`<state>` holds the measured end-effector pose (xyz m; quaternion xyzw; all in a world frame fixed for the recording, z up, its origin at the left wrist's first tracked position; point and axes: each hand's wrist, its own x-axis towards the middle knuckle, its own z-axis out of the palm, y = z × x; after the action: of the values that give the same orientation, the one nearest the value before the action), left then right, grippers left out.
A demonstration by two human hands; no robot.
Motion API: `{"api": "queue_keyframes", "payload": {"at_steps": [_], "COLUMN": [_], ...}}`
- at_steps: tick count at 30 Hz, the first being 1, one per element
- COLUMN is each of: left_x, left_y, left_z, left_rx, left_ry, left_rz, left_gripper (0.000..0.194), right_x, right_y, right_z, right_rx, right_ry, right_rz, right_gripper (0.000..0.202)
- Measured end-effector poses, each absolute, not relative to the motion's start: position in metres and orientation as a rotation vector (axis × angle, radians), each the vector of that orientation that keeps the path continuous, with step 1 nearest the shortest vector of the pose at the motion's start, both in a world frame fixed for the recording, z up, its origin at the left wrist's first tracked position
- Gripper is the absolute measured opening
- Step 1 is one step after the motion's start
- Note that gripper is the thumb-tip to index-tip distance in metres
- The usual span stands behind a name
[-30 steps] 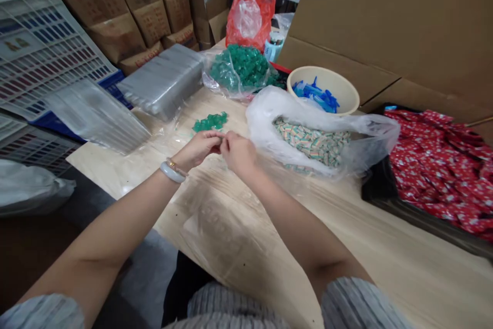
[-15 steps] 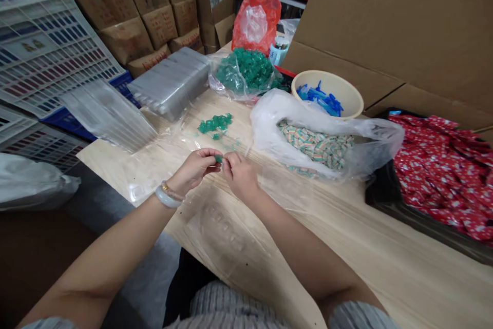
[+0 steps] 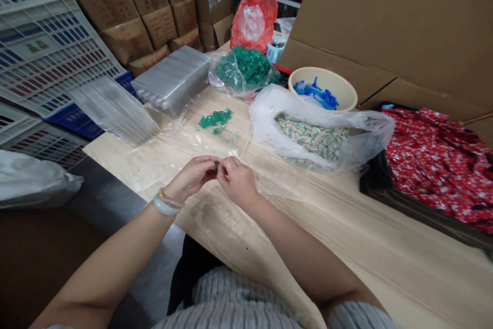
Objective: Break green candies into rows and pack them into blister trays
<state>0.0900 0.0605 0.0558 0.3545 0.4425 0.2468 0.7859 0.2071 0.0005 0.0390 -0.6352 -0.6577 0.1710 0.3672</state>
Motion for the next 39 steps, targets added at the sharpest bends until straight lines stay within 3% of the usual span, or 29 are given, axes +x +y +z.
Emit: {"api": "queue_keyframes", "payload": {"at_steps": [5, 11, 17, 25, 34, 39], "left_x": [0.078, 0.062, 0.044, 0.012, 0.013, 0.012], "left_y": [0.056, 0.046, 0.021, -0.019, -0.017, -0.016], "left_z": [0.061, 0.056, 0.046, 0.022, 0.016, 0.019], "left_rx": [0.688, 0.663, 1.049, 2.145, 2.24, 2.236], "left_ry": [0.853, 0.864, 0.892, 1.267, 1.242, 1.231], "left_rz": [0.479, 0.354, 0.323, 0.116, 0.028, 0.032], "left_gripper": [0.017, 0.015, 0.031, 0.016, 0.013, 0.011], "right_x": [0.22, 0.214, 0.197, 0.174, 0.156, 0.164], "right_y": [-0.012, -0.024, -0.043, -0.036, -0.032, -0.036], "right_z": [0.038, 0.042, 0.033, 0.017, 0.015, 0.018], "right_rx": [-1.402, -1.336, -1.33, -1.85, -2.07, -2.045], "right_ry": [-1.838, -1.896, -1.951, -2.226, -2.354, -2.206], "right_rz": [0.433, 0.486, 0.555, 0.587, 0.501, 0.695], "right_gripper": [0.03, 0.023, 0.017, 0.013, 0.019, 0.025]}}
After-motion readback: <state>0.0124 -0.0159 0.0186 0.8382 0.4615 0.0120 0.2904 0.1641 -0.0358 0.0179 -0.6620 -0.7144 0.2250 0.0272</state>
